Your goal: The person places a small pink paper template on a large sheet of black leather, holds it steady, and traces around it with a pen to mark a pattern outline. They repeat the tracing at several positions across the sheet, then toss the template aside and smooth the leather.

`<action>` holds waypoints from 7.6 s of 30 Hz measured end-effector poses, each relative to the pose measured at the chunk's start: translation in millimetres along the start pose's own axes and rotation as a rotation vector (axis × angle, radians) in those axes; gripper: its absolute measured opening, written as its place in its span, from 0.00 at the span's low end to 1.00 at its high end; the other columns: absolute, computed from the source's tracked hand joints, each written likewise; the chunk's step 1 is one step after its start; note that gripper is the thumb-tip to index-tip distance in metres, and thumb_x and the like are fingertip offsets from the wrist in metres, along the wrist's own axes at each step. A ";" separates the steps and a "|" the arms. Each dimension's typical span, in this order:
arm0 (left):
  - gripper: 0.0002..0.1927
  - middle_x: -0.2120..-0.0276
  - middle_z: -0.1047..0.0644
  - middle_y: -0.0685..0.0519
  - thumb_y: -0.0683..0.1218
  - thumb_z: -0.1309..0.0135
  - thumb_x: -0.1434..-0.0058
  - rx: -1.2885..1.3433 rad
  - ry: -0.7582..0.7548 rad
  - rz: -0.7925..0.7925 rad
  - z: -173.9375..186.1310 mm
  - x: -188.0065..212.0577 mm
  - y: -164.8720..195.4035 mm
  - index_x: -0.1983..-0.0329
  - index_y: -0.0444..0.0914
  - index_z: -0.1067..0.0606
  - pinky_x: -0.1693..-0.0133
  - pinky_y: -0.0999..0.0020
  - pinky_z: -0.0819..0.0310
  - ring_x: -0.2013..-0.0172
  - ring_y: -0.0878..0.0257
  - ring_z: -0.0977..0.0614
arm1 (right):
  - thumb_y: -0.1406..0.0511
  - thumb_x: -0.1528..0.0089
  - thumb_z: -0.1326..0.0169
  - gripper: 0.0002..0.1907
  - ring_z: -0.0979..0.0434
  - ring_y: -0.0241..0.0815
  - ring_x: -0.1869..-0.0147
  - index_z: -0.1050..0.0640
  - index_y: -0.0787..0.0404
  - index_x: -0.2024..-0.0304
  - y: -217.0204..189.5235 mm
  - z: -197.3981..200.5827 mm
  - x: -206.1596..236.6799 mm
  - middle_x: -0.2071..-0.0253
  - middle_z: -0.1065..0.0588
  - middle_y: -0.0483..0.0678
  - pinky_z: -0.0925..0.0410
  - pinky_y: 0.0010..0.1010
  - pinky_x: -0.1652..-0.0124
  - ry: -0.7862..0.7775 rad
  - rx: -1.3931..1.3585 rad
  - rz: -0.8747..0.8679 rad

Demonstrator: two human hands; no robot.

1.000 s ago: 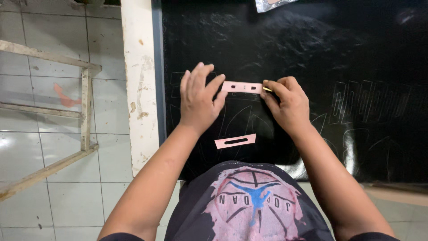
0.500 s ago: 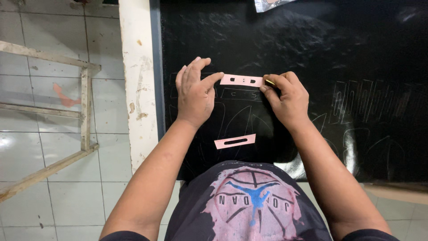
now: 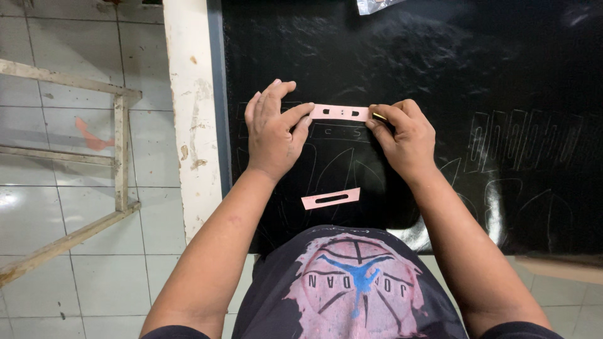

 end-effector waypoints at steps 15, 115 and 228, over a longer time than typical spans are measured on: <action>0.06 0.39 0.29 0.52 0.49 0.37 0.36 -0.009 0.002 -0.008 -2.0 -0.1 1.2 0.58 0.48 0.15 0.29 0.46 0.55 0.31 0.51 0.35 | 0.67 0.36 0.35 0.10 0.24 0.36 0.64 0.16 0.57 0.52 2.4 4.5 1.3 0.62 0.25 0.43 0.30 0.27 0.65 -0.018 -0.015 0.002; 0.23 0.52 0.22 0.44 0.57 0.65 0.32 -0.187 -0.842 -0.135 -10.8 -76.7 81.5 0.53 0.48 0.18 0.50 0.49 0.26 0.49 0.45 0.23 | 0.68 0.35 0.39 0.04 0.23 0.50 0.56 0.19 0.60 0.57 -11.3 38.1 2.7 0.59 0.21 0.47 0.31 0.38 0.55 -0.083 0.104 0.182; 0.19 0.43 0.28 0.50 0.51 0.47 0.34 -0.223 -0.028 -0.440 -49.7 27.5 46.3 0.47 0.34 0.20 0.29 0.58 0.44 0.38 0.58 0.30 | 0.66 0.33 0.41 0.05 0.20 0.47 0.55 0.19 0.60 0.56 -36.8 5.0 -29.1 0.58 0.19 0.46 0.32 0.37 0.52 -0.099 -0.080 0.236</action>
Point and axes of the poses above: each hand's wrist, its own x-axis away from the middle knuckle, its own z-axis out of the back of the hand, y = z × x, the point moved 2 cm from there along -x, towards the middle knuckle
